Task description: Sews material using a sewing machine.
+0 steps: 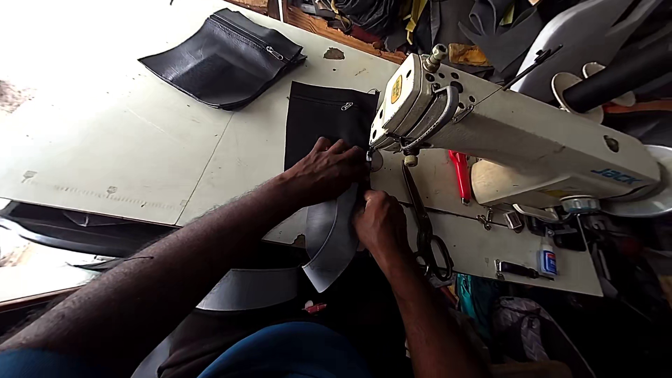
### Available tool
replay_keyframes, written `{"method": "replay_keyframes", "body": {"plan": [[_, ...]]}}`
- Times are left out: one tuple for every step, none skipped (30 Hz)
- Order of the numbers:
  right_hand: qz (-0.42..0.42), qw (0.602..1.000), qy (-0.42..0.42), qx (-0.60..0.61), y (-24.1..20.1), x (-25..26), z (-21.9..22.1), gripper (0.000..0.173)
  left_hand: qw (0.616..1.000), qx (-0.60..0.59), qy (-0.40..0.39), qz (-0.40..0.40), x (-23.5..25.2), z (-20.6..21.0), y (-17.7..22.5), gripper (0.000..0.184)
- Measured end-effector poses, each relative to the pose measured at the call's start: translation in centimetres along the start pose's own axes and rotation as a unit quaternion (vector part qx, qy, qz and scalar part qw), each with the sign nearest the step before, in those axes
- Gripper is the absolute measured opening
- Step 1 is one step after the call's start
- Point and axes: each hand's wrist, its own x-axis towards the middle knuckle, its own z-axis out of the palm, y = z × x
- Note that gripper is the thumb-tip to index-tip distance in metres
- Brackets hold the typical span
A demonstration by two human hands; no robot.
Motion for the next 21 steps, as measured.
{"method": "replay_keyframes", "body": {"plan": [[-0.003, 1.0, 0.002, 0.003, 0.0, 0.2, -0.1, 0.029, 1.0, -0.002, 0.001, 0.002, 0.1, 0.0, -0.2, 0.035], [-0.004, 1.0, 0.0, 0.006, -0.1, 0.4, -0.1, 0.028, 1.0, -0.002, 0.001, 0.006, 0.3, -0.1, -0.4, 0.034], [-0.004, 1.0, 0.0, 0.012, 0.0, 0.5, -0.2, 0.028, 1.0, -0.002, 0.003, 0.011, 0.5, -0.1, -0.5, 0.033], [-0.004, 1.0, -0.003, 0.016, 0.0, 0.7, -0.3, 0.028, 1.0, 0.0, 0.007, 0.019, 0.6, -0.1, -0.6, 0.033], [-0.002, 1.0, -0.008, 0.022, 0.1, 0.8, -0.4, 0.028, 0.999, 0.001, 0.016, 0.03, 0.7, -0.1, -0.7, 0.032], [0.002, 0.999, -0.014, 0.029, 0.2, 0.8, -0.4, 0.029, 0.999, 0.002, 0.029, 0.042, 0.6, 0.0, -0.6, 0.03], [0.006, 0.999, -0.016, 0.032, 0.2, 0.8, -0.4, 0.029, 0.998, 0.001, 0.039, 0.051, 0.4, -0.1, -0.5, 0.03], [0.007, 0.999, -0.013, 0.03, 0.2, 0.9, -0.3, 0.03, 0.998, 0.006, 0.044, 0.05, -0.1, -0.3, -0.2, 0.028], [0.003, 1.0, -0.009, 0.025, 0.2, 0.9, -0.2, 0.03, 0.998, 0.01, 0.048, 0.04, -0.7, -0.8, 0.4, 0.026], [-0.004, 1.0, -0.008, 0.024, 0.3, 0.9, -0.2, 0.031, 0.998, 0.002, 0.052, 0.022, -1.7, -1.5, 1.4, 0.024], [-0.012, 1.0, -0.016, 0.02, 0.4, 1.0, -0.3, 0.037, 0.998, -0.024, 0.062, -0.008, -3.0, -2.2, 2.7, 0.023], [-0.019, 0.999, -0.022, 0.016, 0.5, 1.1, -0.3, 0.042, 0.994, -0.064, 0.081, -0.044, -4.8, -2.7, 4.3, 0.024], [-0.02, 0.999, -0.017, 0.018, 0.6, 1.0, -0.1, 0.044, 0.984, -0.113, 0.109, -0.086, -7.0, -3.0, 6.2, 0.025], [-0.021, 1.0, -0.013, 0.019, 0.7, 1.0, 0.0, 0.044, 0.967, -0.163, 0.144, -0.132, -9.3, -2.8, 8.3, 0.025], [-0.023, 1.0, -0.005, 0.02, 0.7, 1.0, 0.1, 0.044, 0.945, -0.213, 0.168, -0.185, -11.7, -2.3, 10.4, 0.024], [-0.025, 0.999, 0.003, 0.019, 0.7, 0.9, 0.2, 0.043, 0.922, -0.25, 0.178, -0.237, -13.9, -1.5, 12.1, 0.023], [-0.026, 0.999, 0.007, 0.016, 0.7, 0.8, 0.3, 0.042, 0.905, -0.27, 0.164, -0.286, -16.0, -0.5, 13.3, 0.024], [-0.028, 0.999, 0.01, 0.012, 0.7, 0.8, 0.4, 0.042, 0.895, -0.271, 0.128, -0.33, -17.6, 0.6, 13.8, 0.028], [-0.03, 0.999, 0.011, 0.01, 0.7, 0.8, 0.5, 0.042, 0.89, -0.264, 0.073, -0.365, -18.6, 1.3, 13.8, 0.039], [-0.034, 0.999, 0.012, 0.008, 0.7, 0.8, 0.6, 0.043, 0.889, -0.261, 0.02, -0.375, -18.9, 1.6, 13.5, 0.055], [-0.038, 0.999, 0.014, 0.003, 0.7, 0.9, 0.8, 0.044, 0.891, -0.269, -0.025, -0.366, -18.6, 1.6, 13.2, 0.069]]}}
